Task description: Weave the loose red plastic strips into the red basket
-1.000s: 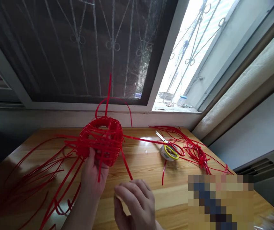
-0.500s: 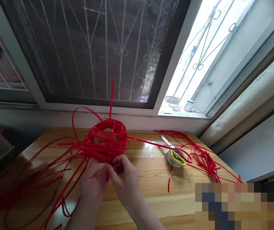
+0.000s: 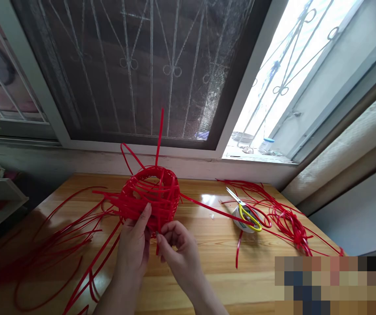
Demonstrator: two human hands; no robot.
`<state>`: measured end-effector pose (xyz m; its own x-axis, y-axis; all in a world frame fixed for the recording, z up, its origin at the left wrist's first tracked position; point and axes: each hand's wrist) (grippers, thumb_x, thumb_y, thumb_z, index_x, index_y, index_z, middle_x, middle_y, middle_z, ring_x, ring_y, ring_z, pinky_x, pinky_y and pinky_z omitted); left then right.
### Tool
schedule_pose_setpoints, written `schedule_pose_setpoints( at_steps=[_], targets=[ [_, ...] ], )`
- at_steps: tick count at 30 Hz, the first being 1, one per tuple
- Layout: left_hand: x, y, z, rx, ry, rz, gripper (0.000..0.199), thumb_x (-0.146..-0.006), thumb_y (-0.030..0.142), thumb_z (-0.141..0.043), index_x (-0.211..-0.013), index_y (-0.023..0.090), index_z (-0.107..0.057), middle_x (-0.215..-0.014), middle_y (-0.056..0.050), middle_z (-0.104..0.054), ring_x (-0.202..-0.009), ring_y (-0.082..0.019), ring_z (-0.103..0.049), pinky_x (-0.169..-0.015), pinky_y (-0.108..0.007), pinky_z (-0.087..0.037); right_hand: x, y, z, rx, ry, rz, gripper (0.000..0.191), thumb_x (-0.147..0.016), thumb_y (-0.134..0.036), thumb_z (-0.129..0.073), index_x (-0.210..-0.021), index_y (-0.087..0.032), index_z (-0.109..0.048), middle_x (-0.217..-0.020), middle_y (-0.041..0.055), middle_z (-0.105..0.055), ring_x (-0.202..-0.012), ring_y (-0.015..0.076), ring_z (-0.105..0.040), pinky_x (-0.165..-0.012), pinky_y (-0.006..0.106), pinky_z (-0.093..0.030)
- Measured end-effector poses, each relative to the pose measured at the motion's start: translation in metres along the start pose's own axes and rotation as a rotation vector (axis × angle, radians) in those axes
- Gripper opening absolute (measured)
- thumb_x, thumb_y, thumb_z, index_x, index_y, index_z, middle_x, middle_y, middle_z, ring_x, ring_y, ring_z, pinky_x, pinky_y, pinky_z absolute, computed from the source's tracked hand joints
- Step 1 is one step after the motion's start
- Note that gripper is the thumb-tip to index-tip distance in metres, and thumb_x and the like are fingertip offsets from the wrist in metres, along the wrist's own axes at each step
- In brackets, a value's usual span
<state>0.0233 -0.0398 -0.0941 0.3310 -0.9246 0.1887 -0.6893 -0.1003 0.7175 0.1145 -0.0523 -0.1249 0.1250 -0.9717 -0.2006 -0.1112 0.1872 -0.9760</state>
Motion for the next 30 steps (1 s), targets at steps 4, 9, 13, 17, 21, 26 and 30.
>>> schedule_pose_setpoints(
  at_steps=[4,9,13,17,21,26,30],
  targets=[
    [0.001,-0.001,-0.002,0.018,-0.03,0.029,0.035,-0.058,0.034,-0.084,-0.085,0.016,-0.07,-0.068,0.002,-0.07,-0.05,-0.008,-0.06,-0.047,-0.016,-0.047,0.004,0.005,0.007,-0.019,0.053,0.144,0.009,-0.083,-0.026,-0.058,-0.08,-0.02,-0.052,-0.06,-0.0031,-0.056,-0.048,0.0097,-0.053,-0.046,0.021,-0.048],
    [0.002,-0.005,-0.003,-0.003,-0.053,0.031,0.035,-0.058,0.035,-0.084,-0.082,0.015,-0.068,-0.065,0.002,-0.069,-0.048,-0.008,-0.057,-0.045,-0.017,-0.045,0.005,0.01,0.012,0.133,0.199,0.413,0.004,-0.087,-0.017,-0.054,-0.089,-0.021,-0.054,-0.069,-0.0004,-0.062,-0.058,0.0119,-0.061,-0.055,0.024,-0.053],
    [0.002,-0.008,-0.002,-0.026,-0.09,0.02,0.036,-0.061,0.036,-0.082,-0.087,0.016,-0.067,-0.072,0.0,-0.071,-0.055,-0.011,-0.062,-0.052,-0.02,-0.049,0.003,0.014,0.012,0.195,0.301,0.499,0.009,-0.089,-0.014,-0.051,-0.093,-0.021,-0.053,-0.073,0.0009,-0.064,-0.061,0.0123,-0.065,-0.056,0.023,-0.055],
    [0.001,-0.007,-0.004,-0.012,-0.094,0.026,0.035,-0.06,0.035,-0.083,-0.084,0.016,-0.066,-0.067,0.002,-0.069,-0.05,-0.01,-0.059,-0.051,-0.02,-0.049,0.002,0.018,0.013,0.337,0.339,0.596,0.012,-0.088,-0.013,-0.052,-0.096,-0.021,-0.052,-0.076,0.0023,-0.066,-0.061,0.0125,-0.065,-0.058,0.025,-0.056],
    [0.0,-0.004,-0.005,0.005,-0.107,0.028,0.028,-0.063,0.033,-0.081,-0.082,0.018,-0.066,-0.069,0.003,-0.069,-0.052,-0.01,-0.059,-0.053,-0.019,-0.05,0.002,0.021,0.012,0.471,0.355,0.663,0.014,-0.086,-0.011,-0.053,-0.095,-0.022,-0.053,-0.074,0.001,-0.065,-0.06,0.0122,-0.065,-0.056,0.023,-0.054],
    [0.0,-0.006,-0.003,-0.008,-0.103,0.03,0.033,-0.064,0.034,-0.081,-0.088,0.016,-0.066,-0.072,0.0,-0.069,-0.055,-0.01,-0.061,-0.053,-0.019,-0.05,0.003,0.022,0.012,0.47,0.356,0.673,0.015,-0.085,-0.01,-0.052,-0.094,-0.022,-0.052,-0.073,0.0003,-0.062,-0.058,0.0112,-0.061,-0.055,0.023,-0.052],
    [0.002,-0.007,-0.005,0.0,-0.089,-0.009,0.031,-0.062,0.032,-0.082,-0.083,0.017,-0.066,-0.067,0.004,-0.066,-0.052,-0.007,-0.058,-0.05,-0.016,-0.047,0.001,0.015,0.014,0.537,0.371,0.726,0.015,-0.085,-0.01,-0.052,-0.093,-0.022,-0.051,-0.061,-0.0047,-0.051,-0.049,0.0093,-0.048,-0.047,0.021,-0.043]
  ],
)
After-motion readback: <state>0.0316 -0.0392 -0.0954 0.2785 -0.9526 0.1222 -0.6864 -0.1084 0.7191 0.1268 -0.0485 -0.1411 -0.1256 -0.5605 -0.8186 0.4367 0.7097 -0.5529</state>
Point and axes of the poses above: each hand's wrist, its own x-axis away from the middle knuckle, its own z-axis out of the back of the hand, y = z × x
